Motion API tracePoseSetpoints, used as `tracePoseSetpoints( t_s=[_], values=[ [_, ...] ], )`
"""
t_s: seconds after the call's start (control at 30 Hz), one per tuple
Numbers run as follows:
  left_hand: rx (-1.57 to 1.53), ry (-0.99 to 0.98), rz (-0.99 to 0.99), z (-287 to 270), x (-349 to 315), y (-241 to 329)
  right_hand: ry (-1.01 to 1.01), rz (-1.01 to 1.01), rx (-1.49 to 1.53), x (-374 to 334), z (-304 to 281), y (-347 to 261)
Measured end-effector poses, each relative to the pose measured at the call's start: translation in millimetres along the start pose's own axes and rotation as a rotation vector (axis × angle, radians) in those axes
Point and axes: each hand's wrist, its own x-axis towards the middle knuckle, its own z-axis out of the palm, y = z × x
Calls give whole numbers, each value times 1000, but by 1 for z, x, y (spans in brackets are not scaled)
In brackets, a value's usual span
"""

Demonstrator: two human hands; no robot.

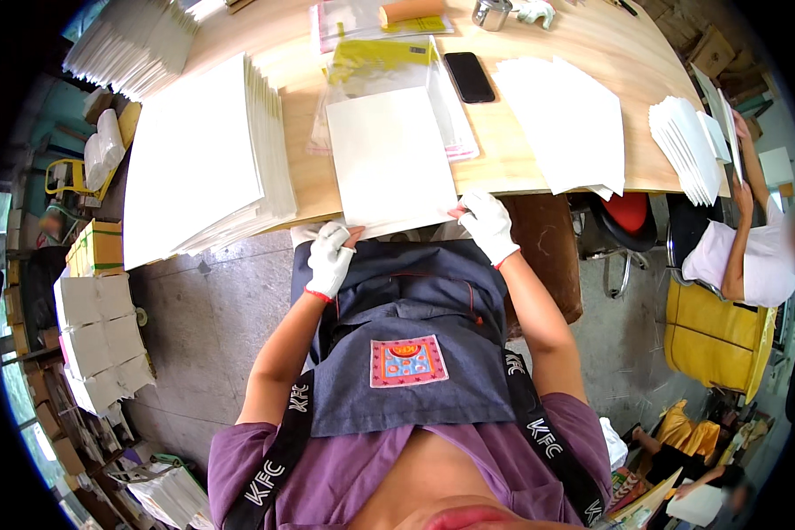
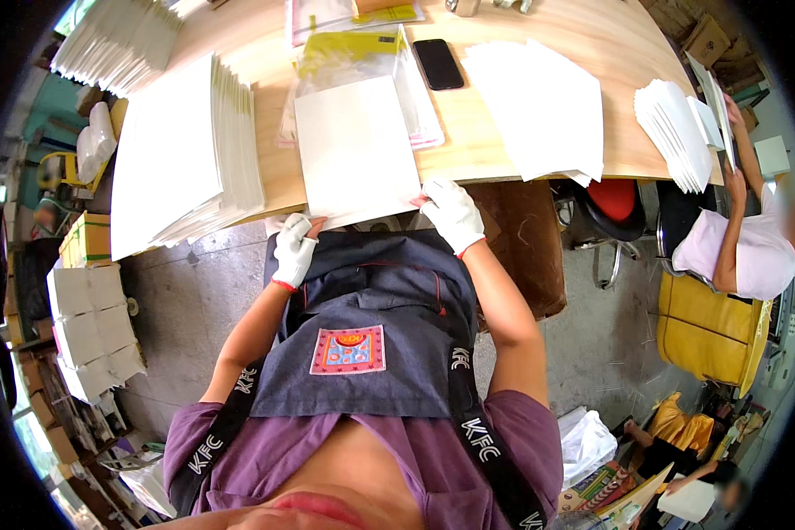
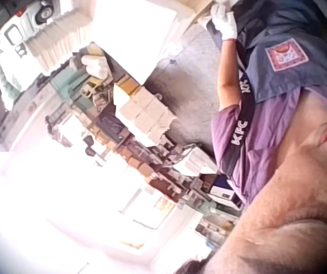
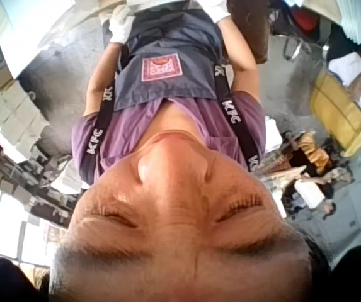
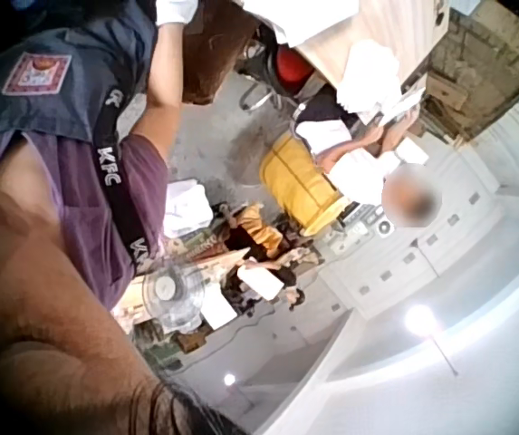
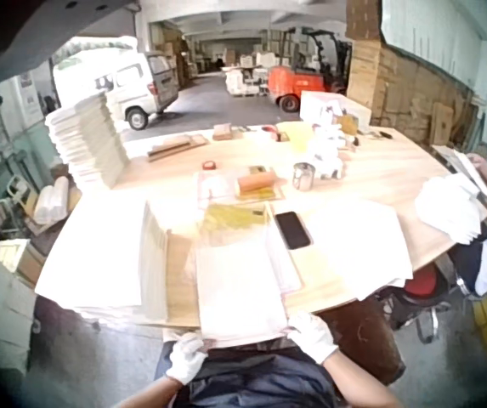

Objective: The person repeatedly picks up white sheets of paper and inserts them into clear plastic sleeves. They then place the filled sleeves onto a stack on the table. The process is continuous and repetitive.

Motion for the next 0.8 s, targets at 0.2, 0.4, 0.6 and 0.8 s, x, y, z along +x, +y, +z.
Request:
tracePoseSetpoints(
  t_s=[0.2,0.4,0.6,0.8],
  values=[
    [-1151,274,-929,10,-2,11,190,408,264,-7,28,15],
    [-452,-125,-463,-82,30,58,-210,505,1228,-7,48,-9],
    [-261,327,-304,-224,30,70,-366,192,1213,75,42,-130],
    [337,358,-225,-289,49,-26,-344,-29,646,143,59,-239]
  ],
)
